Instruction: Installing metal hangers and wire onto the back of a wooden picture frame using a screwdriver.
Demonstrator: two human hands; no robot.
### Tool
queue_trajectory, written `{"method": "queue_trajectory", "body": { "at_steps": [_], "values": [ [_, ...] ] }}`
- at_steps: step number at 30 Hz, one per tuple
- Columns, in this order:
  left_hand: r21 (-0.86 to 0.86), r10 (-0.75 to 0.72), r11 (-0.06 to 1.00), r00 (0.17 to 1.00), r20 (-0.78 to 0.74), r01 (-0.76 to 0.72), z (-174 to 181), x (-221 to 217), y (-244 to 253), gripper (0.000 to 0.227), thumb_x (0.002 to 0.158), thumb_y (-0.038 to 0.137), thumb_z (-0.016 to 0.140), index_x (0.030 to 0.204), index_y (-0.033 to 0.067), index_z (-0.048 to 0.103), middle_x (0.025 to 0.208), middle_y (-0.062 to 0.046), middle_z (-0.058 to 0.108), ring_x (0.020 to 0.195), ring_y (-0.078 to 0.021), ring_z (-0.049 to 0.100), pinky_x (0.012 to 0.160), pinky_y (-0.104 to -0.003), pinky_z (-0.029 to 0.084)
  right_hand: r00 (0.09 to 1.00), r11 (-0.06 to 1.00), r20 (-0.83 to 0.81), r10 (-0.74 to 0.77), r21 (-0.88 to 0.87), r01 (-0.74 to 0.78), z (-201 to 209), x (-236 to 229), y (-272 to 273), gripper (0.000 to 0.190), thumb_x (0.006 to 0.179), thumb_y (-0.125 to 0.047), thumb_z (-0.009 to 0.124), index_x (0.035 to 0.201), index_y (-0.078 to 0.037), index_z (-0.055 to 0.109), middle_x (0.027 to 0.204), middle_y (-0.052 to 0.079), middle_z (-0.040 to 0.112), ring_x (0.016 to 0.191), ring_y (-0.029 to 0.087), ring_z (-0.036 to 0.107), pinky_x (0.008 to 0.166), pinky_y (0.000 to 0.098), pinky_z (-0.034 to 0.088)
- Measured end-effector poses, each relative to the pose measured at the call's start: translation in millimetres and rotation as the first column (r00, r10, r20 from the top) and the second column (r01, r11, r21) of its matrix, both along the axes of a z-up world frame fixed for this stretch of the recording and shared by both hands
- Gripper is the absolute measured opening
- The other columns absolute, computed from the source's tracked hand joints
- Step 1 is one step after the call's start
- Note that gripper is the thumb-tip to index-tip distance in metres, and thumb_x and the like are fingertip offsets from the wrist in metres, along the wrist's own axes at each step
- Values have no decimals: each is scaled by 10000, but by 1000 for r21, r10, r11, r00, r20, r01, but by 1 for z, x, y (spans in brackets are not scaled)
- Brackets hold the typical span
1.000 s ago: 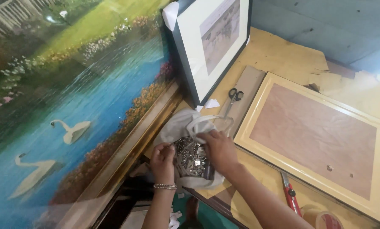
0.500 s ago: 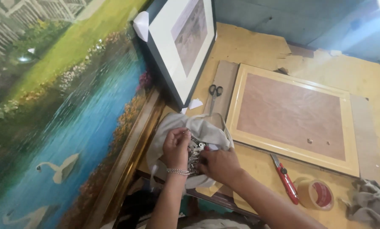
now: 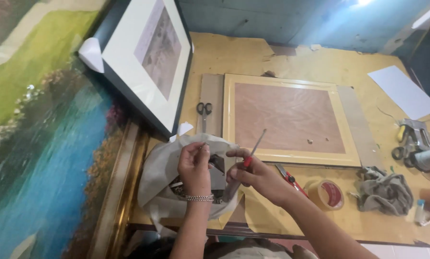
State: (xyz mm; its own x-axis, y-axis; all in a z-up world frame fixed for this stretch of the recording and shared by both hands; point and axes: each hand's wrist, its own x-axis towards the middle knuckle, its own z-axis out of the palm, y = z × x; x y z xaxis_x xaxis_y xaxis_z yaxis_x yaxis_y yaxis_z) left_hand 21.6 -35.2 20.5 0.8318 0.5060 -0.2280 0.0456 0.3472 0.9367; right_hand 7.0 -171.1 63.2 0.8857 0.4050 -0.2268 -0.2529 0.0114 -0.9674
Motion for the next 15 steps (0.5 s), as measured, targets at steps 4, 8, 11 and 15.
{"method": "queue_trajectory", "body": {
  "at_steps": [4,8,11,15],
  "values": [
    [0,-95,995,994,44,95,1,6,-26,107,753,70,639,857,69,616,740,-58,633,523,-70,489,454,-195,462,985,987,59,-163,17,162,-1,5,-20,271,829,-57,507,1089,18,491,801,91,599,605,85,414,540,207,349],
    [-94,-260,960,965,41,263,-4,11,-53,124,737,73,669,847,71,614,781,-57,652,615,-75,536,509,-172,474,853,826,-232,-467,230,514,-18,10,-53,173,884,-169,476,1032,-87,441,827,92,536,554,92,358,500,210,337],
    [-132,-351,926,936,38,353,-12,11,-72,143,722,61,689,842,70,611,767,-76,662,599,-84,543,519,-190,495,756,720,-414,-507,280,635,-33,8,-80,220,891,-278,484,1027,-114,425,779,36,490,507,68,312,455,196,309],
    [-158,-451,882,892,-8,445,-1,2,-95,124,744,63,652,840,69,574,785,-74,654,634,-93,557,539,-195,487,681,670,-501,-534,242,702,-38,1,-102,411,871,-400,509,1106,-89,382,723,12,429,496,53,296,429,183,280]
  ]
}}
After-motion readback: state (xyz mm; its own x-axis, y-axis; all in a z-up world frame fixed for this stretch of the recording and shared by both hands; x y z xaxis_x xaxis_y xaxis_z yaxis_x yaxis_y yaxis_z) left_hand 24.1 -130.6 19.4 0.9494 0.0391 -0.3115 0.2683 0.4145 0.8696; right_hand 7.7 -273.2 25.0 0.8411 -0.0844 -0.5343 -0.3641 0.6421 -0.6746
